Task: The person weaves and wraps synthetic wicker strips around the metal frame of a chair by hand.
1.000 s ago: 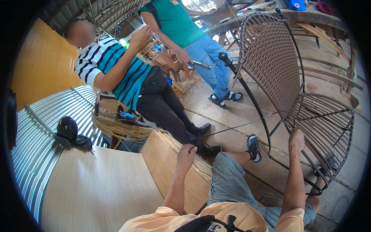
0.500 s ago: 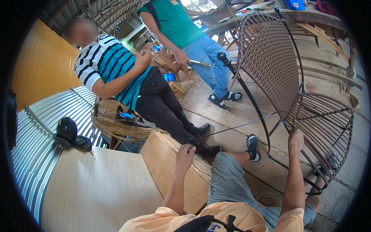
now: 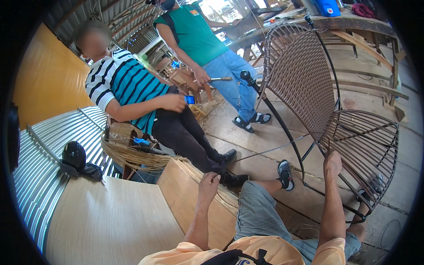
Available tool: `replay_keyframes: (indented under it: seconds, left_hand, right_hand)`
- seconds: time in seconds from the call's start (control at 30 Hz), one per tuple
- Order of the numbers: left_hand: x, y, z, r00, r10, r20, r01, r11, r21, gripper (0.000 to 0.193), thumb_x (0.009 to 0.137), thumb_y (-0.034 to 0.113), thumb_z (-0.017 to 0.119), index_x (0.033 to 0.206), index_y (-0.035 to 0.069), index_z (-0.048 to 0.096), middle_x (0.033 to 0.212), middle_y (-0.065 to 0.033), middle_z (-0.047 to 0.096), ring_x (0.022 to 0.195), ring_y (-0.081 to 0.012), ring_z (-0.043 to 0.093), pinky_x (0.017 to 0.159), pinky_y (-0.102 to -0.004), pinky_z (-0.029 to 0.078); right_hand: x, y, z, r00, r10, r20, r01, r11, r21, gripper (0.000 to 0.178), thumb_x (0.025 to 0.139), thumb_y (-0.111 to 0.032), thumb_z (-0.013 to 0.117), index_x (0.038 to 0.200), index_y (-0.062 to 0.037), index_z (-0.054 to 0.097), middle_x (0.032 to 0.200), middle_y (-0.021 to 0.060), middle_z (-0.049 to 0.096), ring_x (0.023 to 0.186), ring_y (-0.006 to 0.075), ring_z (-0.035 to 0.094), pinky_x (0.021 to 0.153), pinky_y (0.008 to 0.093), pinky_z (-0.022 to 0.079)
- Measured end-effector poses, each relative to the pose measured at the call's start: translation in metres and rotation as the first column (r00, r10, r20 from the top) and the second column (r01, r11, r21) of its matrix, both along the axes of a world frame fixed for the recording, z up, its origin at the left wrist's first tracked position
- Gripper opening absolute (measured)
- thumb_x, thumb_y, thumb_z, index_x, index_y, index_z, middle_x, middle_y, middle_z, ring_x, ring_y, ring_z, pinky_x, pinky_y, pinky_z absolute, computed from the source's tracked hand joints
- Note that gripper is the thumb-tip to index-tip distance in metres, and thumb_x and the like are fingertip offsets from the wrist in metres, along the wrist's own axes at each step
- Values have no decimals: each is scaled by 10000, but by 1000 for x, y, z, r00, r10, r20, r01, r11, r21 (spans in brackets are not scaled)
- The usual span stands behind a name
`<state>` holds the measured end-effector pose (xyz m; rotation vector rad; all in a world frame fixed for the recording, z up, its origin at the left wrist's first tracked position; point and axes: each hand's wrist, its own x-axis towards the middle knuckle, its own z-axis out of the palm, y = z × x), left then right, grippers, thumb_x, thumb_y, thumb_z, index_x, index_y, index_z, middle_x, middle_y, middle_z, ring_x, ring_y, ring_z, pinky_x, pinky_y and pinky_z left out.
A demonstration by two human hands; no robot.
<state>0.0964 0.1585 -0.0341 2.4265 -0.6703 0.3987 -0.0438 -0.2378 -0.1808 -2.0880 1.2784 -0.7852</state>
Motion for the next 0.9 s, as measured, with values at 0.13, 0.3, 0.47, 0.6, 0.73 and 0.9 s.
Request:
replay_keyframes:
  seconds: [0.13,0.3,0.47,0.6,0.73,0.9]
  left_hand:
    - [0,-3,5,1000,-6,10,6,1000,-1,198,813,189,564,861,0,596,901,-147,585,826,-311,568,726,-355,450]
    - [1,1,5,1000,6,25,-6,1000,2,184,811,182,567,851,4,594,899,-146,585,812,-314,570,708,-356,453]
    - [-2,2,7,1000,25,17,-25,1000,-2,185,811,184,568,853,5,593,906,-138,586,815,-310,571,706,-355,452]
    - [-1,5,5,999,41,1,-41,999,1,186,812,183,566,856,5,593,914,-133,587,831,-307,568,718,-353,450]
    - [1,6,2,999,40,0,-40,999,-4,184,812,179,563,858,3,593,913,-136,587,845,-308,564,734,-355,446]
    - [4,3,5,999,28,26,-28,1000,-13,189,820,149,559,873,-31,581,878,-148,573,786,-253,563,702,-310,445]
  right_hand:
    - [-1,0,0,999,10,42,-10,1000,-19,263,819,-279,519,791,-28,591,807,230,575,799,400,545,663,467,410]
    - [0,-2,-1,1000,-2,4,2,1000,-19,234,822,-273,528,804,-52,604,806,203,585,787,381,551,658,444,426]
    - [5,-11,-27,1000,3,21,-2,997,-80,231,819,-279,525,822,-62,602,813,196,589,791,381,553,666,447,431]
    - [5,-9,-22,999,12,-37,-14,999,-52,232,820,-281,522,821,-62,600,819,195,590,815,374,553,677,445,432]
    - [2,-7,-15,999,23,-38,-24,998,-51,235,822,-278,516,829,-59,603,836,200,590,831,371,554,684,444,433]
    - [5,-4,-1,1000,6,-25,-6,1000,-15,236,821,-258,510,851,-47,612,854,207,590,827,375,559,686,443,435]
